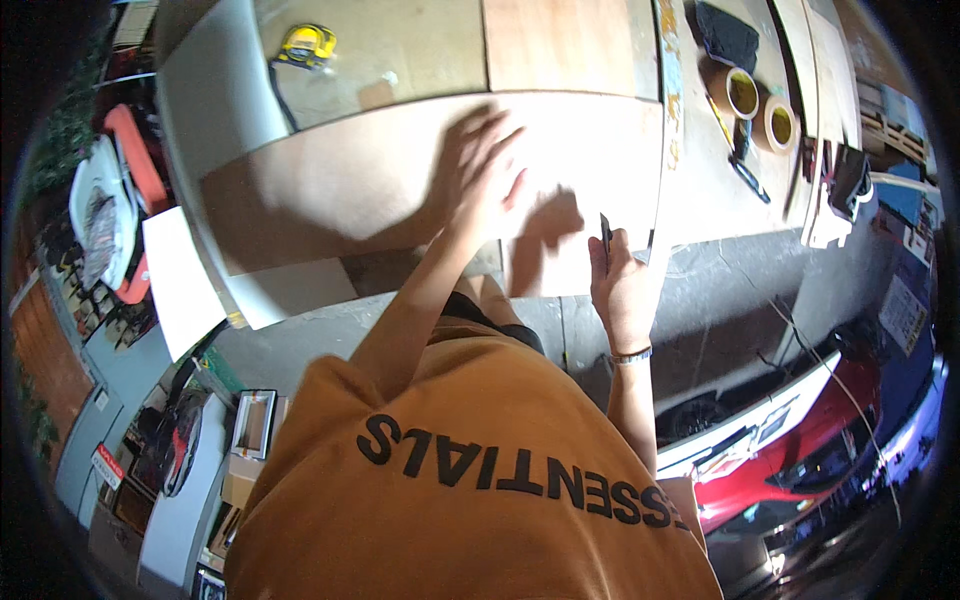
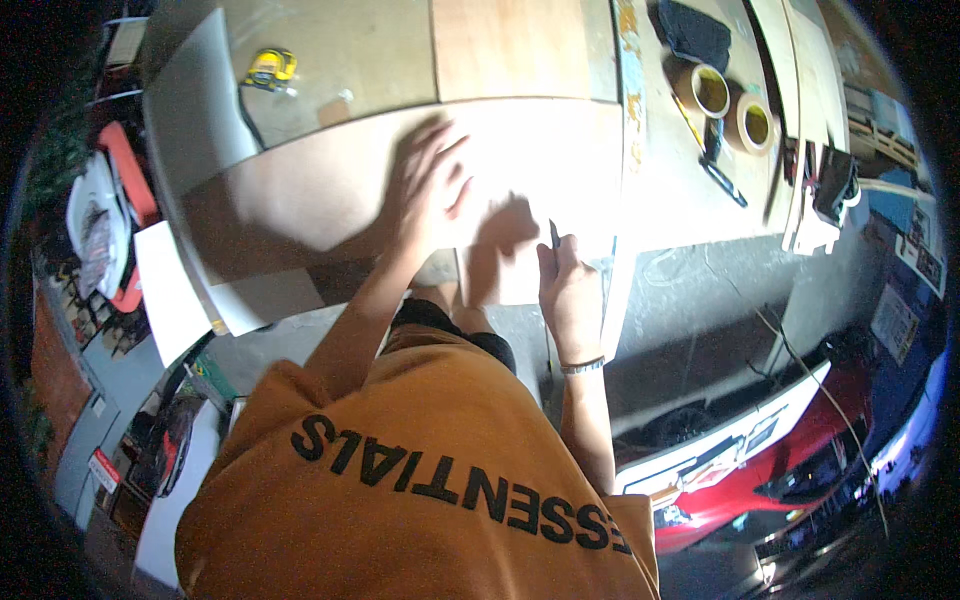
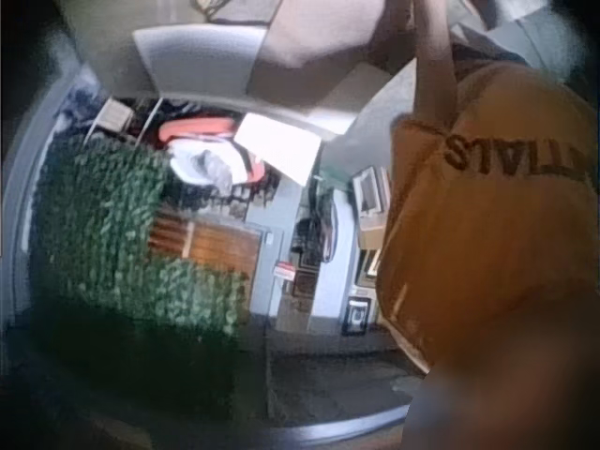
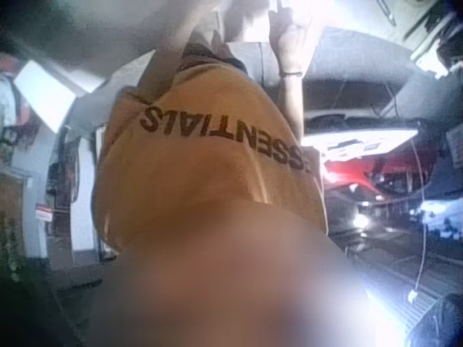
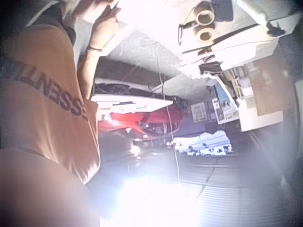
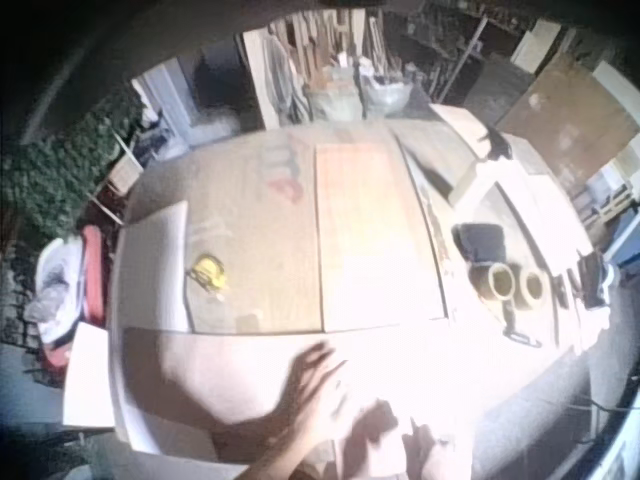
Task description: The person measures a sheet of plywood with a tape measure, marks cut lines with a pencil, and uses a utility knife and straightedge to score and separate the sheet into smaller pieces. The process is repeated multiple times to produce several cut sections.
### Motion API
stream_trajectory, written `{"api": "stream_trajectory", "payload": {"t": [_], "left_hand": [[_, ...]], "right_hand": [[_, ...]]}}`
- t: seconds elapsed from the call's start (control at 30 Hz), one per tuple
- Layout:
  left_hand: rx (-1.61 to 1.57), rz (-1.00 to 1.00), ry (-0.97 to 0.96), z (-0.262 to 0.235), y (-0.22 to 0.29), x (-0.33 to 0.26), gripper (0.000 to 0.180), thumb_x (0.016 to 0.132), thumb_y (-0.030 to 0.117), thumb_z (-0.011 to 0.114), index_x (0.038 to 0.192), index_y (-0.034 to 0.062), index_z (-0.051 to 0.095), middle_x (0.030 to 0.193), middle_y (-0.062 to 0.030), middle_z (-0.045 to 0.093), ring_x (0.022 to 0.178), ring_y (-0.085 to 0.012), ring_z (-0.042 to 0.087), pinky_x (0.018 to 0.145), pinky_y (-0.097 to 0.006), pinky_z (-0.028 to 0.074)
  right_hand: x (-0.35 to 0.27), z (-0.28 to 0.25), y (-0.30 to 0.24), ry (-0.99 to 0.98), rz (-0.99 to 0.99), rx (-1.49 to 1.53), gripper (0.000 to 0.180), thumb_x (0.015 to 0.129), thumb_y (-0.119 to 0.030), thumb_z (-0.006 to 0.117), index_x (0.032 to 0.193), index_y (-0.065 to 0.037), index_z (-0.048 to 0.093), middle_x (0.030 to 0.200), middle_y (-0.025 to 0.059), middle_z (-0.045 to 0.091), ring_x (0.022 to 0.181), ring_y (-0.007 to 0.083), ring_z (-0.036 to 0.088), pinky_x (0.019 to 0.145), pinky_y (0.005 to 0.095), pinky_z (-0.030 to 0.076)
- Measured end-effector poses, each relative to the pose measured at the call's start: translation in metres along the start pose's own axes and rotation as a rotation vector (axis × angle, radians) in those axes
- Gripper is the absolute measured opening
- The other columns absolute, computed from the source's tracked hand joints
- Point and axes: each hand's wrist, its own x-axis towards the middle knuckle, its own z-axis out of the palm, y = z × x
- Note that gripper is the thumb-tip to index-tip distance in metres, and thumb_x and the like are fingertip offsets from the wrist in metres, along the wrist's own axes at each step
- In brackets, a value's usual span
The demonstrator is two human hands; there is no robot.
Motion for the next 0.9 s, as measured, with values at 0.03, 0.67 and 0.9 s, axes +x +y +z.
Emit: {"api": "stream_trajectory", "payload": {"t": [0.03, 0.67, 0.9], "left_hand": [[0.067, -0.109, 0.046, -0.028, -0.019, -0.024, 0.054, 0.089, 0.003, 0.067, 0.142, 0.0078, 0.054, 0.149, -0.0161, 0.05, 0.141, -0.0326, 0.046, 0.117, -0.05, 0.035], [0.718, -1.314, 0.106, -0.336, -0.294, -0.177, 0.062, 0.085, 0.055, 0.074, 0.11, -0.0017, 0.072, 0.103, -0.0249, 0.071, 0.096, -0.0388, 0.071, 0.084, -0.053, 0.058], [0.183, -1.006, 0.496, -0.472, -0.122, -0.129, 0.031, 0.099, 0.032, 0.072, 0.1, 0.0026, 0.063, 0.093, -0.0057, 0.065, 0.081, -0.0151, 0.057, 0.077, -0.034, 0.049]], "right_hand": [[0.011, 0.006, -0.011, -0.014, 0.038, 0.009, 0.024, 0.104, -0.027, 0.06, 0.098, -0.005, 0.053, 0.063, 0.022, 0.064, 0.058, 0.0407, 0.068, 0.048, 0.0487, 0.05], [0.072, 0.077, -0.048, -0.116, 0.0, 0.136, 0.092, 0.096, -0.042, 0.068, 0.161, -0.003, 0.017, 0.079, 0.0278, 0.07, 0.07, 0.0447, 0.07, 0.061, 0.0499, 0.057], [0.073, 0.053, -0.051, -0.031, -0.083, 0.305, 0.086, 0.094, -0.046, 0.073, 0.154, -0.001, 0.032, 0.092, 0.0309, 0.07, 0.077, 0.0485, 0.07, 0.065, 0.0493, 0.057]]}}
